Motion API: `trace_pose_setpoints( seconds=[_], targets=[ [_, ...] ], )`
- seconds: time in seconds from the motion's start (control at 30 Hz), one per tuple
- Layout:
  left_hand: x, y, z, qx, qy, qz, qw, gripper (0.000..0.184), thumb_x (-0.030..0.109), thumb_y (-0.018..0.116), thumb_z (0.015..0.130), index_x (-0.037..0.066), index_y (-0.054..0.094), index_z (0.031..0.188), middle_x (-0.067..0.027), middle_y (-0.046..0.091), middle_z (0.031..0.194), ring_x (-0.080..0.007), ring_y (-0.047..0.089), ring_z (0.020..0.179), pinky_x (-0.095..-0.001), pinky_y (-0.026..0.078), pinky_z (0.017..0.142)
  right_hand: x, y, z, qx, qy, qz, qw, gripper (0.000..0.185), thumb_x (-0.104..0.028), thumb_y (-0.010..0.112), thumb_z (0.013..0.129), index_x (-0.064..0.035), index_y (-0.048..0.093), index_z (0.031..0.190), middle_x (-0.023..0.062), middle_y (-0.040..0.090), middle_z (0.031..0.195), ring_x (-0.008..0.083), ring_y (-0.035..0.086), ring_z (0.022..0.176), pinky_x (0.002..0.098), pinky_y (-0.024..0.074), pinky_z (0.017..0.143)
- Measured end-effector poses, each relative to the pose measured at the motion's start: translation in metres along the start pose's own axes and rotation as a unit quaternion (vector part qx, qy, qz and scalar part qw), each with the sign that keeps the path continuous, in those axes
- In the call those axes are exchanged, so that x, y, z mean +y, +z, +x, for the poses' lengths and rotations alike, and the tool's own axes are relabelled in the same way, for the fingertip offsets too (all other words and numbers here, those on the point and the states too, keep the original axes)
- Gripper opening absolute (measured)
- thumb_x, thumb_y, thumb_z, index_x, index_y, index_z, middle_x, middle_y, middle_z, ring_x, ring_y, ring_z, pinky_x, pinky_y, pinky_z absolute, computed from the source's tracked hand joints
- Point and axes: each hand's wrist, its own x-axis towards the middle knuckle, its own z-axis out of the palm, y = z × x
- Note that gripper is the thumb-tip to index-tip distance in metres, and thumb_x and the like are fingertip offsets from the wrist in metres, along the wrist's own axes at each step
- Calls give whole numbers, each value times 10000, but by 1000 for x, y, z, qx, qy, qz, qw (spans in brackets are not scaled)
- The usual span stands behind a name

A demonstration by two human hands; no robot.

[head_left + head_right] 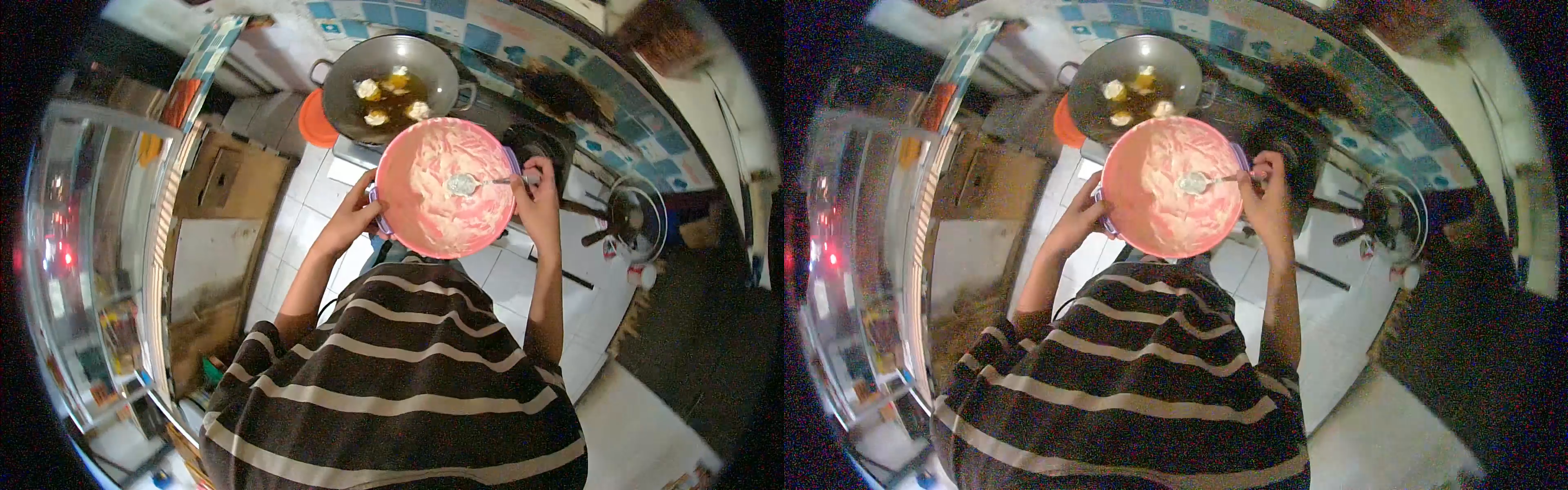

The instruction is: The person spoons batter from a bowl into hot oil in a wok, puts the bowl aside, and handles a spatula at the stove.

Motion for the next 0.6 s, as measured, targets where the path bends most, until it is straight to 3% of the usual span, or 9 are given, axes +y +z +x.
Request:
trace_pose_setpoints(
  seconds=[0.07, 0.1, 0.2, 0.27, 0.3, 0.47, 0.5, 0.6],
  targets=[
    [-14, 0, -12, 29, 10, 18, 999, 617, 126, 519, 884, 89, 212, 1419, -123, 614, 970, -171, 628, 693, -281, 537, 562, -16, -6, 0, -72, 104, 48, 991, 272, -78, 591, 866, -53, 455, 1100, 45, 518, 879, 96, 530, 714, 230, 437, 585],
    [-19, 0, -26, 53, 23, 11, 998, 565, 140, 515, 895, 83, 247, 1389, -107, 613, 916, -155, 613, 663, -268, 515, 540, -26, 1, -4, -85, 117, 86, 986, 261, -105, 595, 868, -41, 482, 1094, 38, 532, 830, 82, 528, 617, 220, 409, 459],
    [-32, -15, -69, 128, 40, -4, 991, 410, 171, 502, 917, 61, 344, 1278, -64, 597, 769, -116, 559, 569, -238, 455, 480, -36, 32, -4, -215, 117, 62, 968, 247, -137, 599, 869, -23, 515, 1072, 45, 546, 817, 80, 525, 553, 224, 393, 401],
    [-45, -35, -100, 199, 39, -13, 979, 306, 178, 494, 921, 39, 397, 1175, -42, 566, 692, -102, 509, 499, -232, 426, 449, -45, 61, -10, -240, 54, -15, 969, 279, -149, 602, 867, 7, 517, 1082, 57, 577, 800, 90, 512, 489, 227, 401, 413],
    [-49, -43, -119, 219, 34, -28, 975, 238, 212, 512, 926, 41, 419, 1062, -45, 566, 675, -101, 521, 517, -235, 415, 443, -60, 74, -15, -285, 62, 7, 957, 283, -141, 595, 870, 10, 506, 1093, 59, 583, 785, 92, 513, 486, 232, 407, 413],
    [-81, -67, -245, 354, 28, -72, 932, 298, 299, 549, 917, 44, 443, 1027, -73, 586, 743, -88, 525, 553, -220, 415, 459, -130, 150, -82, -431, 109, 51, 894, 239, -114, 545, 910, 2, 482, 1110, 43, 564, 782, 78, 504, 528, 230, 412, 430],
    [-71, -66, -230, 385, 34, -111, 915, 300, 320, 539, 921, 56, 447, 1031, -57, 572, 738, -91, 517, 555, -230, 419, 466, -143, 158, -54, -449, 108, 39, 886, 261, -112, 545, 910, 7, 477, 1131, 45, 564, 785, 79, 503, 533, 233, 413, 430],
    [-90, -78, -339, 468, 41, -182, 864, 326, 351, 521, 928, 58, 425, 1032, -68, 567, 790, -99, 536, 572, -231, 422, 461, -205, 215, -118, -505, 88, -5, 859, 339, -95, 532, 909, 29, 445, 1212, 54, 566, 794, 91, 505, 536, 247, 411, 426]
  ],
)
